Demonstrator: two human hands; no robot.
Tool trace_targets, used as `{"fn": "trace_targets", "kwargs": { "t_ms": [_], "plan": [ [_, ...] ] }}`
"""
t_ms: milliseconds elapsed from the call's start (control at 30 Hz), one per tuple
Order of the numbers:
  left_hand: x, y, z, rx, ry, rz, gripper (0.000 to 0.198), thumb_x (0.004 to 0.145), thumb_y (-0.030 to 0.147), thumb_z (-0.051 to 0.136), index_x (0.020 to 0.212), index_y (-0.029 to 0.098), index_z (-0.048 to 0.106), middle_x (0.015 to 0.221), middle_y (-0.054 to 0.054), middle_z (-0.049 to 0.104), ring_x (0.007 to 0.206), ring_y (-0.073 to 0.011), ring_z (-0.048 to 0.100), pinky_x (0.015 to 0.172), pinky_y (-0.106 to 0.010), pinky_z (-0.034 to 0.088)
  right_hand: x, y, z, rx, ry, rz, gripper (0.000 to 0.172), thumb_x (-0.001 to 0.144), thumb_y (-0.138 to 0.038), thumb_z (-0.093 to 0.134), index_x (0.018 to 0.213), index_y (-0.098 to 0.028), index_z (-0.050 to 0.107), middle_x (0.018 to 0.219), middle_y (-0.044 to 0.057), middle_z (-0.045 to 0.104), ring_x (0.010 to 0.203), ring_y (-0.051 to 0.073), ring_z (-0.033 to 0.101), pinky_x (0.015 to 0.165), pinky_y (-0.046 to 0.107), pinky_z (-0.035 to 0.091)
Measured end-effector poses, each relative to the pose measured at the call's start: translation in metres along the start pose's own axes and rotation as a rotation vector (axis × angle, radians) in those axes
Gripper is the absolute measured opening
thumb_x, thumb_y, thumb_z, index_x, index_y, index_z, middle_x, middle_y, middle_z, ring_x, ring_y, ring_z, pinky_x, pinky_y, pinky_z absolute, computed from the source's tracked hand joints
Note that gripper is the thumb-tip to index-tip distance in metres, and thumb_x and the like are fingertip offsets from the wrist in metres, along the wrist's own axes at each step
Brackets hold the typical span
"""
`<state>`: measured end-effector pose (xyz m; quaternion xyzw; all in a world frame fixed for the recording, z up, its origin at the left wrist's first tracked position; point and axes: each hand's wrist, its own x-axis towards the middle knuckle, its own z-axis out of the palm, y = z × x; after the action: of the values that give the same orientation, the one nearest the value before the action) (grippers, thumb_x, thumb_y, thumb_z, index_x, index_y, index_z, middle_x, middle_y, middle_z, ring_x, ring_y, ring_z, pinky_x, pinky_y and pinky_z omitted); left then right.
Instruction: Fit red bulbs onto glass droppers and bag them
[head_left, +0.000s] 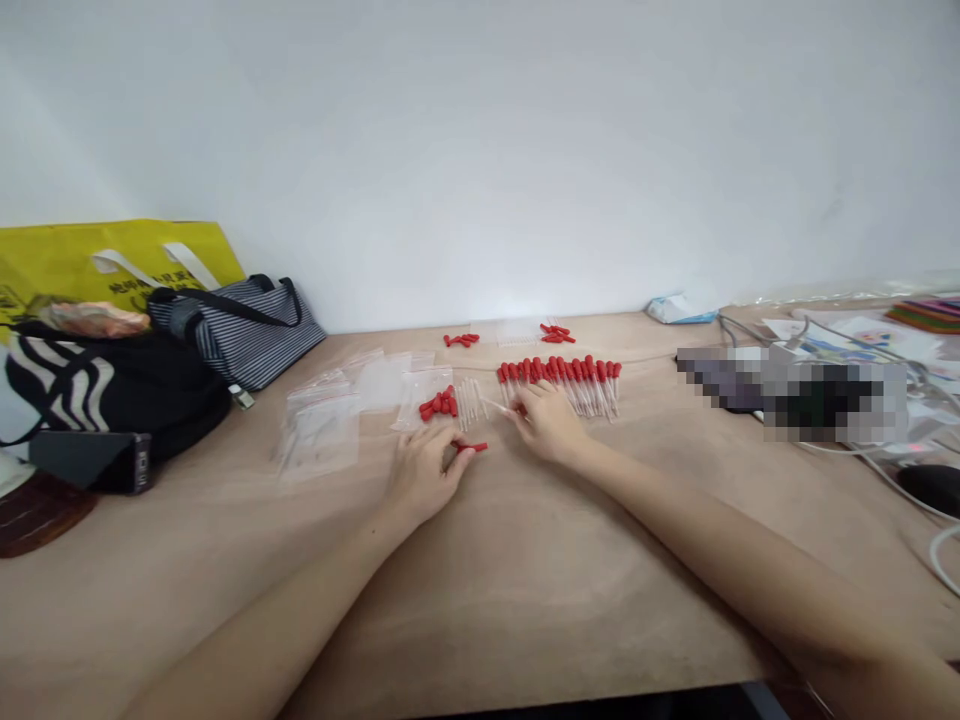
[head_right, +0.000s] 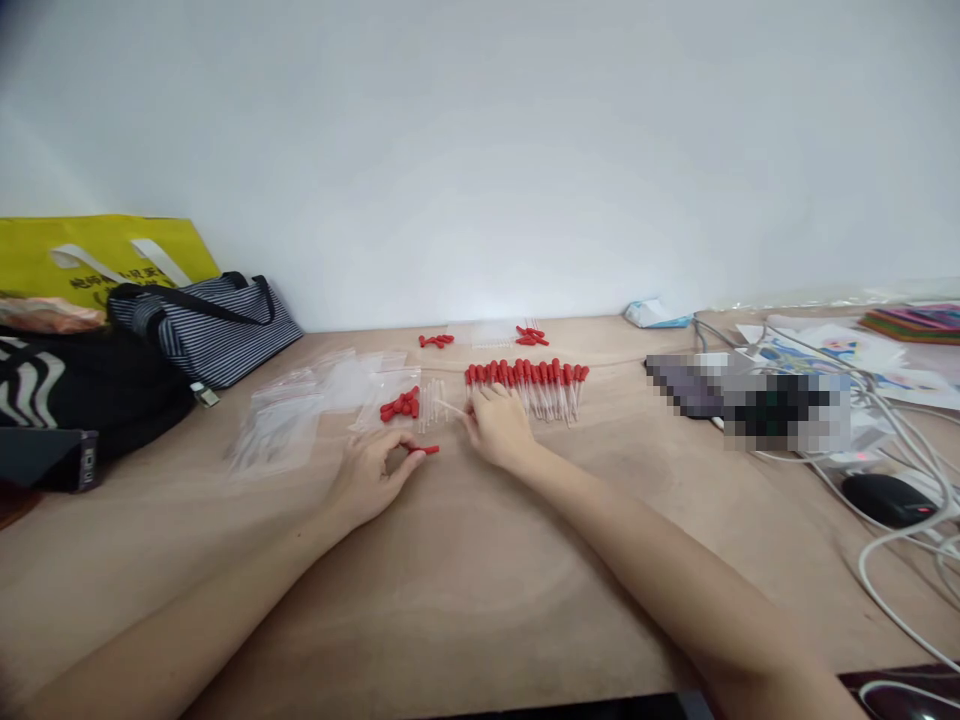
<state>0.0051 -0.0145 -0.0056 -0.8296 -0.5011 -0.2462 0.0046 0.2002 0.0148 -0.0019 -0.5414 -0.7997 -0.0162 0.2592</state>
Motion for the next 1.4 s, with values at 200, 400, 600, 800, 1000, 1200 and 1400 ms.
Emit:
{"fn": "trace_targets", "kwargs": {
  "t_ms": [200,400,600,800,1000,1200,1400],
  "plan": [
    [-0.002,0.01,0.003,-0.117,-0.099,0.025,0.009,0.077,0.028,0.052,0.077,0.02,0.057,0.078,0.0,0.062,0.077,-0.0188,0.055,0.071,-0.037,0.038,-0.037,0.041,-0.014,0.207,-0.069,-0.153,0.019,0.08,-0.034,0.053,0.07,-0.017,0.057,0.071,0.003,0.059,0.073,0.015,0.047,0.068,0.028,0.033],
    [-0.002,0.003,0.006,-0.208,-0.098,0.149,0.031,0.074,0.035,0.058,0.1,0.019,0.058,0.105,-0.007,0.059,0.097,-0.0214,0.055,0.083,-0.038,0.044,-0.037,0.046,-0.011,0.214,-0.113,-0.141,0.021,0.075,-0.039,0.058,0.072,-0.019,0.06,0.073,0.002,0.06,0.076,0.016,0.049,0.069,0.029,0.033],
    [0.0,0.001,0.013,-0.177,-0.095,0.205,0.032,0.078,0.033,0.052,0.103,0.015,0.061,0.118,-0.012,0.054,0.116,-0.0253,0.044,0.093,-0.044,0.04,-0.039,0.041,-0.002,0.295,-0.11,-0.114,0.021,0.072,-0.04,0.061,0.076,-0.019,0.061,0.078,0.003,0.059,0.077,0.016,0.051,0.069,0.029,0.034],
    [0.005,-0.001,0.019,-0.174,-0.113,0.202,0.028,0.083,0.028,0.044,0.096,0.015,0.064,0.117,-0.012,0.055,0.118,-0.0243,0.042,0.094,-0.043,0.039,-0.039,0.034,0.005,0.276,-0.115,-0.002,0.016,0.074,-0.033,0.059,0.072,-0.017,0.058,0.078,0.003,0.056,0.078,0.016,0.048,0.068,0.029,0.033],
    [0.006,0.001,0.017,-0.227,-0.079,0.226,0.022,0.085,0.023,0.041,0.09,0.017,0.061,0.107,-0.007,0.061,0.115,-0.0211,0.045,0.093,-0.039,0.04,-0.047,0.021,-0.004,0.154,-0.047,-0.021,0.015,0.08,-0.033,0.051,0.075,-0.019,0.055,0.084,0.004,0.057,0.084,0.018,0.047,0.073,0.033,0.027],
    [0.007,0.004,0.015,-0.257,-0.043,0.258,0.019,0.087,0.023,0.039,0.091,0.017,0.056,0.098,-0.005,0.064,0.108,-0.0197,0.051,0.09,-0.038,0.041,-0.05,0.013,-0.004,0.147,0.052,-0.075,0.016,0.084,-0.031,0.046,0.076,-0.018,0.052,0.07,0.001,0.059,0.072,0.015,0.05,0.083,0.036,0.021],
    [0.006,0.001,0.017,-0.281,-0.011,0.294,0.02,0.087,0.024,0.039,0.094,0.018,0.056,0.097,-0.006,0.063,0.102,-0.019,0.053,0.086,-0.036,0.042,-0.05,0.01,-0.001,0.208,0.065,-0.116,0.015,0.083,-0.03,0.047,0.075,-0.018,0.05,0.068,-0.001,0.06,0.065,0.013,0.051,0.084,0.035,0.02]
  ]
}}
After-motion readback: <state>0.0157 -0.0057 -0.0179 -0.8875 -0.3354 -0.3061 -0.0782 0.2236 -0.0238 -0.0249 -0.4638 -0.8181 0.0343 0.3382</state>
